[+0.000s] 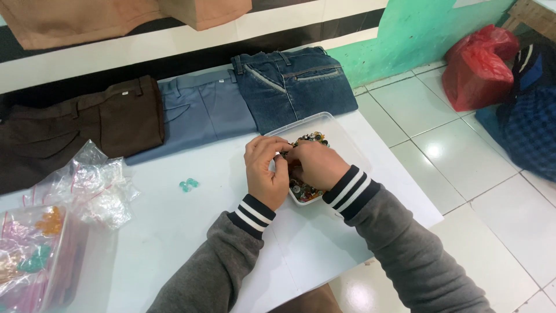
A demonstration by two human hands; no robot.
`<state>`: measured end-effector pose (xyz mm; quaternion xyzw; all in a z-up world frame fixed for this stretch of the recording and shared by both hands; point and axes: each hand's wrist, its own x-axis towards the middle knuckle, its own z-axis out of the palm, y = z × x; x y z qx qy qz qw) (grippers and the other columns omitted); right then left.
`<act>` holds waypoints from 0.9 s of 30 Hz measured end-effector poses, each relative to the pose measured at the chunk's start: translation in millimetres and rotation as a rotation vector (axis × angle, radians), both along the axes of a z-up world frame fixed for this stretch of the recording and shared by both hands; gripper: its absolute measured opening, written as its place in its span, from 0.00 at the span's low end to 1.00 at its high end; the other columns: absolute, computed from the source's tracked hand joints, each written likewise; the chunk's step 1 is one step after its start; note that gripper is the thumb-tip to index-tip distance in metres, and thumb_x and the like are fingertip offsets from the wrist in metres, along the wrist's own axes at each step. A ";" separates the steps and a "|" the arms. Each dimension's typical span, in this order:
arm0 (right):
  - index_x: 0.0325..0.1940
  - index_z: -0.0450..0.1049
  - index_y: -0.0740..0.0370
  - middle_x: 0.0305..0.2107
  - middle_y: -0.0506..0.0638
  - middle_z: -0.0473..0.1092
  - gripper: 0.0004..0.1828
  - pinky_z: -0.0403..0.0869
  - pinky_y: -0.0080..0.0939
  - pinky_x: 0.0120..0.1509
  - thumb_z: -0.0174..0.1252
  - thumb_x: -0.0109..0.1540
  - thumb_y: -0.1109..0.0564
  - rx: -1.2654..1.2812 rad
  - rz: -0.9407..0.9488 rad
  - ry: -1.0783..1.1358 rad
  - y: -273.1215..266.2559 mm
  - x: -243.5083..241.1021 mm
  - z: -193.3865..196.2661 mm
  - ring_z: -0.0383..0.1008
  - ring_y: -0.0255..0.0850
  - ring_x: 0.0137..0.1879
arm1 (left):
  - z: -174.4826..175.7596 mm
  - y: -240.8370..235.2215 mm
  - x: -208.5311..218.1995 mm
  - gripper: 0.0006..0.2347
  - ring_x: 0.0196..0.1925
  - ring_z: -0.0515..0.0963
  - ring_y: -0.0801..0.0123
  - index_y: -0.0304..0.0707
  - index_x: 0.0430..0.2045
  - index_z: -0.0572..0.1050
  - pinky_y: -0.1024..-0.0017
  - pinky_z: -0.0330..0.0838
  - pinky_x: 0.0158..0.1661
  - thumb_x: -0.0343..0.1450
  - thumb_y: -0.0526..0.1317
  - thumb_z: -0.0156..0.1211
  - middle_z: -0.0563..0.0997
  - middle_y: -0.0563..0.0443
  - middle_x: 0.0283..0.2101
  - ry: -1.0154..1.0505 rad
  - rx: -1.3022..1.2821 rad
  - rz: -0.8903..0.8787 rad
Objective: The person sorts colorful buttons from a plastic container onto a white table, then picks up small plastic bags and places the sorted buttons inside them. The person repeats this process, handling buttons and bags by hand.
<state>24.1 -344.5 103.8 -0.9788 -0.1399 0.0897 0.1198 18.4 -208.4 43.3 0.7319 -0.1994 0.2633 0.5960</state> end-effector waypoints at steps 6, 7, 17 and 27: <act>0.48 0.81 0.64 0.33 0.59 0.78 0.14 0.81 0.49 0.42 0.60 0.59 0.64 0.076 -0.099 0.005 -29.6 16.4 -11.2 0.82 0.53 0.38 | -1.3 2.0 1.7 0.11 0.55 0.71 0.57 0.46 0.32 0.80 0.51 0.56 0.63 0.69 0.29 0.50 0.80 0.55 0.39 0.020 -0.003 -0.027; 0.48 0.81 0.64 0.33 0.59 0.78 0.14 0.81 0.49 0.42 0.60 0.59 0.64 0.072 -0.097 0.009 -30.2 11.6 -1.9 0.82 0.53 0.38 | 0.2 2.8 0.9 0.11 0.55 0.71 0.57 0.46 0.32 0.80 0.51 0.56 0.63 0.69 0.29 0.50 0.80 0.55 0.39 0.025 -0.007 -0.024; 0.42 0.78 0.73 0.27 0.59 0.78 0.11 0.73 0.33 0.33 0.63 0.62 0.60 0.854 -0.229 0.071 -37.0 -7.4 17.7 0.74 0.37 0.27 | 9.2 5.6 0.5 0.08 0.53 0.72 0.61 0.47 0.40 0.82 0.48 0.46 0.64 0.69 0.37 0.64 0.82 0.58 0.34 0.098 0.101 -0.121; 0.40 0.78 0.73 0.23 0.56 0.78 0.09 0.67 0.28 0.28 0.61 0.63 0.61 0.898 -0.209 0.039 -29.0 -9.7 16.5 0.73 0.34 0.26 | 4.4 4.2 3.9 0.09 0.47 0.74 0.68 0.50 0.38 0.83 0.53 0.46 0.64 0.66 0.43 0.71 0.84 0.61 0.30 0.077 0.142 -0.074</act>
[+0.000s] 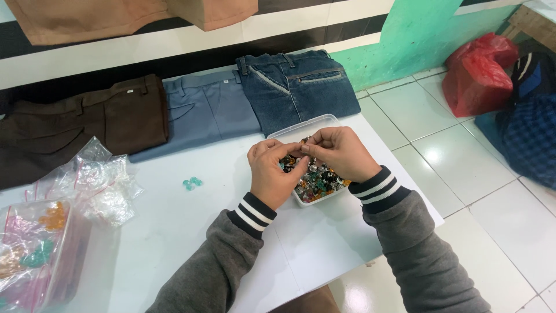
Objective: The person sorts colorful buttons from a plastic container onto a white table, then picks up small plastic bags and places the sorted buttons inside them. The person repeats this process, handling buttons and bags by hand.
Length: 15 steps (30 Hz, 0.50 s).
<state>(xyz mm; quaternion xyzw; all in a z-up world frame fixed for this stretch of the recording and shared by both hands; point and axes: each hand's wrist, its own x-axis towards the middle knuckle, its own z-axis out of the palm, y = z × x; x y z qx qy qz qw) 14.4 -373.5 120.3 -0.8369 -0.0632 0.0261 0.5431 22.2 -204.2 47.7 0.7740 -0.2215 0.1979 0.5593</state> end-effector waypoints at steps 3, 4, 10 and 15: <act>0.40 0.79 0.73 0.25 0.57 0.78 0.09 0.69 0.29 0.30 0.59 0.64 0.61 -0.036 -0.001 0.015 1.5 -2.7 0.7 0.73 0.35 0.26 | 1.9 2.5 -0.4 0.05 0.47 0.74 0.69 0.48 0.36 0.83 0.54 0.48 0.64 0.69 0.40 0.68 0.83 0.60 0.28 0.024 -0.017 -0.011; 0.40 0.79 0.73 0.25 0.57 0.78 0.09 0.69 0.29 0.30 0.59 0.64 0.61 -0.036 0.002 0.014 1.6 -2.6 6.6 0.73 0.35 0.26 | 0.0 2.9 1.6 0.05 0.47 0.74 0.69 0.48 0.36 0.83 0.54 0.48 0.64 0.69 0.40 0.68 0.83 0.60 0.28 0.023 -0.017 -0.008; 0.43 0.82 0.66 0.30 0.60 0.80 0.09 0.73 0.37 0.35 0.63 0.62 0.59 -0.436 0.048 0.112 -3.5 -8.7 26.5 0.75 0.42 0.29 | 0.7 2.4 0.2 0.05 0.48 0.74 0.66 0.46 0.36 0.83 0.53 0.48 0.64 0.69 0.37 0.67 0.84 0.57 0.30 0.051 -0.008 -0.011; 0.54 0.79 0.64 0.45 0.63 0.78 0.23 0.80 0.56 0.53 0.69 0.54 0.60 -0.950 0.190 0.263 5.3 4.5 -9.3 0.79 0.58 0.52 | 2.5 2.5 0.3 0.07 0.50 0.74 0.64 0.47 0.39 0.83 0.52 0.50 0.63 0.69 0.37 0.66 0.82 0.58 0.30 0.048 0.025 -0.016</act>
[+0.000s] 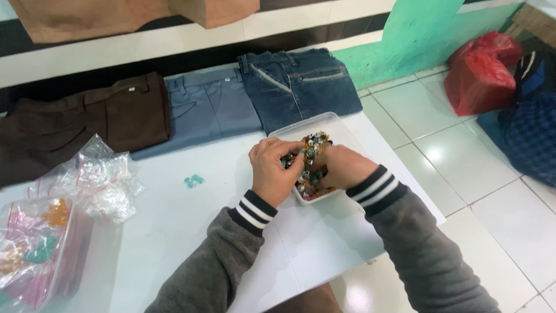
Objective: The person sorts colorful buttons from a plastic container onto a white table, then picks up small plastic bags and places the sorted buttons inside them. The person repeats this process, handling buttons and bags by hand.
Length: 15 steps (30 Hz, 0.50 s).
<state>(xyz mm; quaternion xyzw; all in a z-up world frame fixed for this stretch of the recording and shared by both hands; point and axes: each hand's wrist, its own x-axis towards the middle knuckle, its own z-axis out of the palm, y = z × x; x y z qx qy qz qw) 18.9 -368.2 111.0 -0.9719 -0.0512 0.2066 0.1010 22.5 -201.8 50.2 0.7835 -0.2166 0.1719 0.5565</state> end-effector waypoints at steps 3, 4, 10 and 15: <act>0.52 0.81 0.60 0.40 0.60 0.79 0.20 0.81 0.51 0.45 0.66 0.56 0.62 -0.010 -0.048 -0.070 -4.2 5.5 -7.6 0.82 0.54 0.45 | -0.6 1.9 0.3 0.07 0.51 0.73 0.66 0.49 0.38 0.83 0.53 0.49 0.63 0.68 0.37 0.67 0.81 0.61 0.30 0.008 0.030 0.004; 0.52 0.81 0.60 0.40 0.60 0.79 0.20 0.81 0.51 0.45 0.66 0.56 0.62 -0.008 -0.048 -0.077 -5.2 5.2 -4.5 0.82 0.54 0.45 | -1.3 1.2 1.5 0.07 0.51 0.73 0.66 0.49 0.38 0.83 0.53 0.49 0.63 0.68 0.37 0.67 0.81 0.61 0.30 0.001 0.031 0.004; 0.51 0.82 0.52 0.40 0.55 0.80 0.16 0.81 0.52 0.47 0.61 0.60 0.60 -0.029 -0.069 -0.238 -17.9 8.6 -4.9 0.82 0.54 0.46 | -2.8 0.5 0.9 0.07 0.51 0.73 0.67 0.50 0.39 0.83 0.54 0.48 0.63 0.69 0.37 0.66 0.81 0.60 0.31 0.014 0.029 0.003; 0.51 0.80 0.67 0.38 0.66 0.79 0.16 0.81 0.51 0.45 0.61 0.59 0.64 0.349 -0.043 -0.327 -16.0 -9.6 17.4 0.82 0.57 0.45 | -2.3 0.9 1.0 0.07 0.51 0.73 0.64 0.48 0.40 0.83 0.50 0.47 0.64 0.70 0.37 0.65 0.80 0.58 0.31 -0.010 0.075 0.003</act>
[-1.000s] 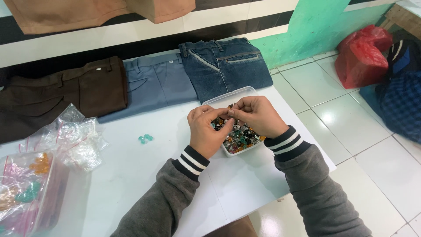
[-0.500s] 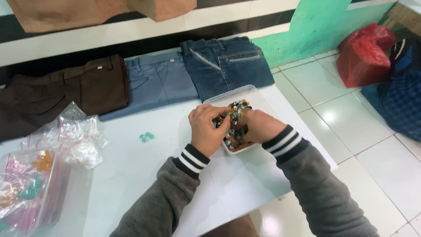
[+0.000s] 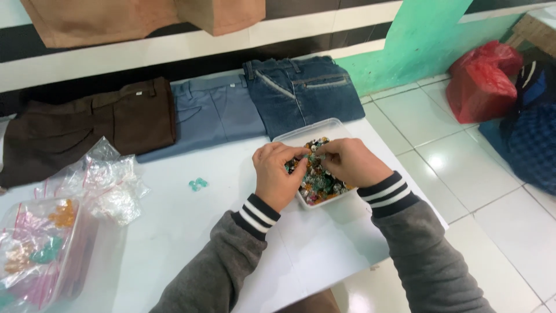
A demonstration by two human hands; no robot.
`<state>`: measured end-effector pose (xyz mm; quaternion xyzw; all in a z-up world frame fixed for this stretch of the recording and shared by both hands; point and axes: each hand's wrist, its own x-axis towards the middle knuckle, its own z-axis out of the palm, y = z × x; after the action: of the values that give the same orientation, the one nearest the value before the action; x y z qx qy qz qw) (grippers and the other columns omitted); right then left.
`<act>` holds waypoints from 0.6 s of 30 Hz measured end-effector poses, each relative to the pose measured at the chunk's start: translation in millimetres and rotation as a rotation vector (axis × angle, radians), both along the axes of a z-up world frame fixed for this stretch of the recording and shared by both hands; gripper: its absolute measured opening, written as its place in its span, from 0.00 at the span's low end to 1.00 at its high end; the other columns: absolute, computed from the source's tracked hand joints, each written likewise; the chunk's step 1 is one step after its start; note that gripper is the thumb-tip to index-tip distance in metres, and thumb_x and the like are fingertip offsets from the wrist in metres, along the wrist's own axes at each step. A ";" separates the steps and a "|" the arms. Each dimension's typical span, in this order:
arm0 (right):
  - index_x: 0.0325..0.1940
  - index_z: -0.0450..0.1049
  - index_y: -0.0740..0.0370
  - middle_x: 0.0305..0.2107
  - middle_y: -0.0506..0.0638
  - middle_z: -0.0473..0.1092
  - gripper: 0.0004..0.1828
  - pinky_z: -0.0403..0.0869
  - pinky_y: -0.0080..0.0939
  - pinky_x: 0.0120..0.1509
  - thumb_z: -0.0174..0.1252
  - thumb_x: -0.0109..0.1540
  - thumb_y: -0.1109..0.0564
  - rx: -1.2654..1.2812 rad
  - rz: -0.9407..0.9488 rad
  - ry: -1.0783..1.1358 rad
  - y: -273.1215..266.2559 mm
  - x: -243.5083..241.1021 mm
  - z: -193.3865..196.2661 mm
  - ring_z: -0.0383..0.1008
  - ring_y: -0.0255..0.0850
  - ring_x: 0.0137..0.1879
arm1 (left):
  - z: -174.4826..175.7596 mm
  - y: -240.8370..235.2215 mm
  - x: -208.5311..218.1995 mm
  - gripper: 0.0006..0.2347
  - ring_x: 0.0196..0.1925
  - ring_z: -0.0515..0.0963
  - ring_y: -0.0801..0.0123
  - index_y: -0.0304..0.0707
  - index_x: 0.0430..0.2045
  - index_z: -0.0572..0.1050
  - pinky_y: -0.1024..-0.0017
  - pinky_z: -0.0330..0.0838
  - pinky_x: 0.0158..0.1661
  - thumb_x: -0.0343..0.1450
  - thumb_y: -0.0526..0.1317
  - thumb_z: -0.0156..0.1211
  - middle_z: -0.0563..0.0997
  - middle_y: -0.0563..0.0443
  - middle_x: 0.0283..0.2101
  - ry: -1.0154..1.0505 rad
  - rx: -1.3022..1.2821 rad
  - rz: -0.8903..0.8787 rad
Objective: The person sorts colorful buttons from a plastic container onto a white table, then picks up small plastic bags and places the sorted buttons inside them. The person repeats this process, handling buttons and bags by hand.
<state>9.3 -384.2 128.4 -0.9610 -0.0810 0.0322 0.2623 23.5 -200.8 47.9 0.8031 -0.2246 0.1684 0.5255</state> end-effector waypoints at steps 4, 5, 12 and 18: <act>0.51 0.78 0.73 0.39 0.70 0.78 0.15 0.81 0.53 0.48 0.58 0.60 0.67 0.100 0.027 -0.043 5.7 -1.5 8.0 0.81 0.61 0.45 | 8.1 0.7 -1.7 0.07 0.51 0.73 0.61 0.44 0.42 0.82 0.48 0.47 0.64 0.71 0.36 0.64 0.80 0.54 0.32 -0.075 -0.004 0.014; 0.51 0.78 0.73 0.40 0.70 0.78 0.15 0.82 0.53 0.47 0.59 0.61 0.66 0.136 0.030 -0.053 6.0 -4.3 8.6 0.81 0.61 0.46 | 7.6 0.9 -3.6 0.07 0.52 0.73 0.61 0.44 0.42 0.82 0.47 0.46 0.64 0.71 0.36 0.64 0.81 0.54 0.33 -0.109 0.010 0.028; 0.51 0.79 0.71 0.35 0.66 0.79 0.15 0.81 0.47 0.40 0.61 0.60 0.65 0.231 0.028 -0.093 18.2 -15.4 16.1 0.83 0.53 0.40 | 9.8 5.7 -10.6 0.06 0.52 0.73 0.60 0.45 0.39 0.82 0.46 0.45 0.64 0.70 0.36 0.65 0.81 0.55 0.34 -0.215 0.005 0.062; 0.48 0.79 0.68 0.32 0.60 0.80 0.13 0.79 0.41 0.36 0.62 0.59 0.64 0.257 0.053 -0.115 25.3 -15.7 2.8 0.80 0.43 0.35 | 7.8 16.9 -18.6 0.06 0.52 0.73 0.62 0.47 0.39 0.81 0.49 0.47 0.64 0.70 0.37 0.65 0.81 0.57 0.36 -0.268 -0.006 0.067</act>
<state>-6.4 -358.9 131.2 -0.9173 -0.1244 -0.0266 0.3773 4.9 -183.9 55.7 0.7791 -0.2651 0.2922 0.4872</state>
